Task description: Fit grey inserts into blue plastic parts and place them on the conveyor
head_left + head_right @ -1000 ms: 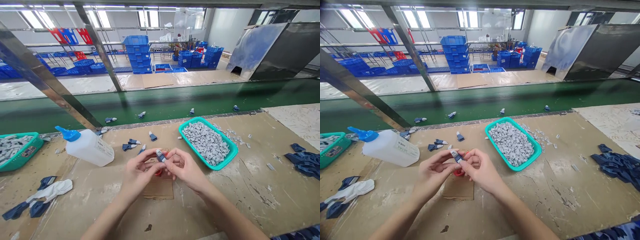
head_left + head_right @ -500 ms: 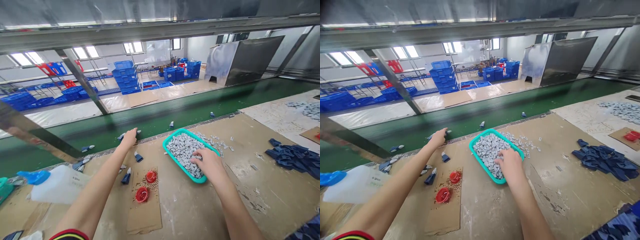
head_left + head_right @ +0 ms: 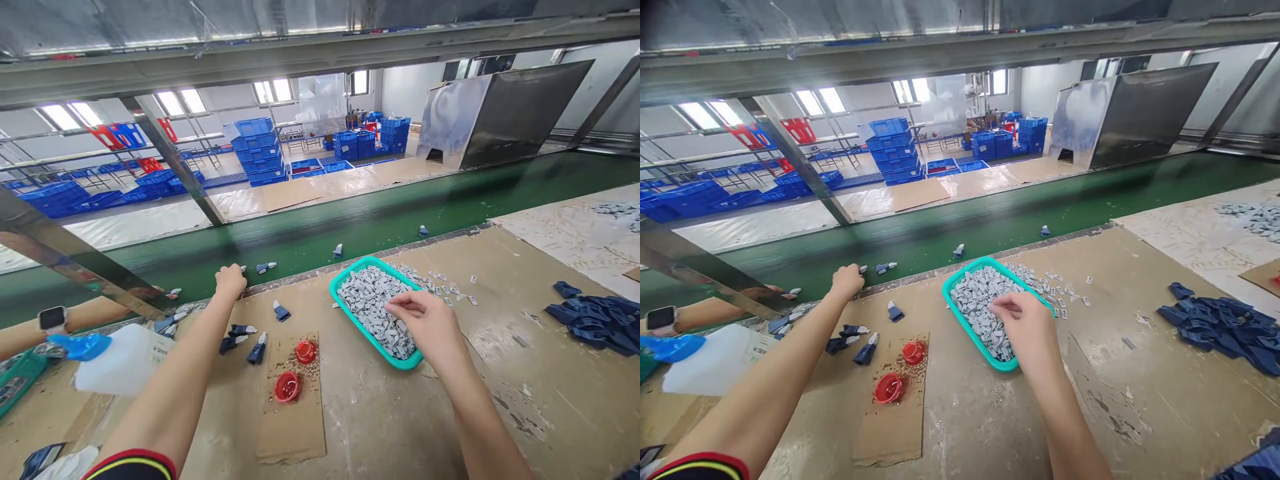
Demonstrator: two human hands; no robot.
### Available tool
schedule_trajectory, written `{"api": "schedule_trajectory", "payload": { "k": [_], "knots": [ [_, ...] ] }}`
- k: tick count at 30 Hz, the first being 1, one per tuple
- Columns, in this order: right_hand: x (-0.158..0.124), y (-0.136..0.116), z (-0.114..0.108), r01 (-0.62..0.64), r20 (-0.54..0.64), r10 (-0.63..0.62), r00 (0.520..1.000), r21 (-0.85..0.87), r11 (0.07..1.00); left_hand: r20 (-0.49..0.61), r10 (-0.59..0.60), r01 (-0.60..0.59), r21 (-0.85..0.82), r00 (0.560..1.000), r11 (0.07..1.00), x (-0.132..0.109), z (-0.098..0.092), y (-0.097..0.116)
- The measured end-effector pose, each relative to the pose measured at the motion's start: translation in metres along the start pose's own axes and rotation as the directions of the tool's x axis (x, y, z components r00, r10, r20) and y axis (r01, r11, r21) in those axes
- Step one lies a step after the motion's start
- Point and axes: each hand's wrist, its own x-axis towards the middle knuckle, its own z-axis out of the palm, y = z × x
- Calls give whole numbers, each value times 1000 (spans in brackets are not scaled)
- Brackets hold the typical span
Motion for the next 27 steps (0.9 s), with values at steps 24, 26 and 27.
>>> {"api": "schedule_trajectory", "payload": {
  "k": [24, 26, 27],
  "knots": [
    [-51, -18, 119, -274, 434, 112, 894, 330, 904, 213, -253, 217, -976, 944, -15, -309, -20, 0],
    [-50, -17, 121, -265, 432, 105, 895, 328, 907, 238, -238, 238, -971, 942, -31, -312, -19, 2],
    [-51, -16, 122, -263, 432, 105, 896, 325, 908, 244, -234, 242, -969, 941, -38, -313, -19, 4]
  ]
}}
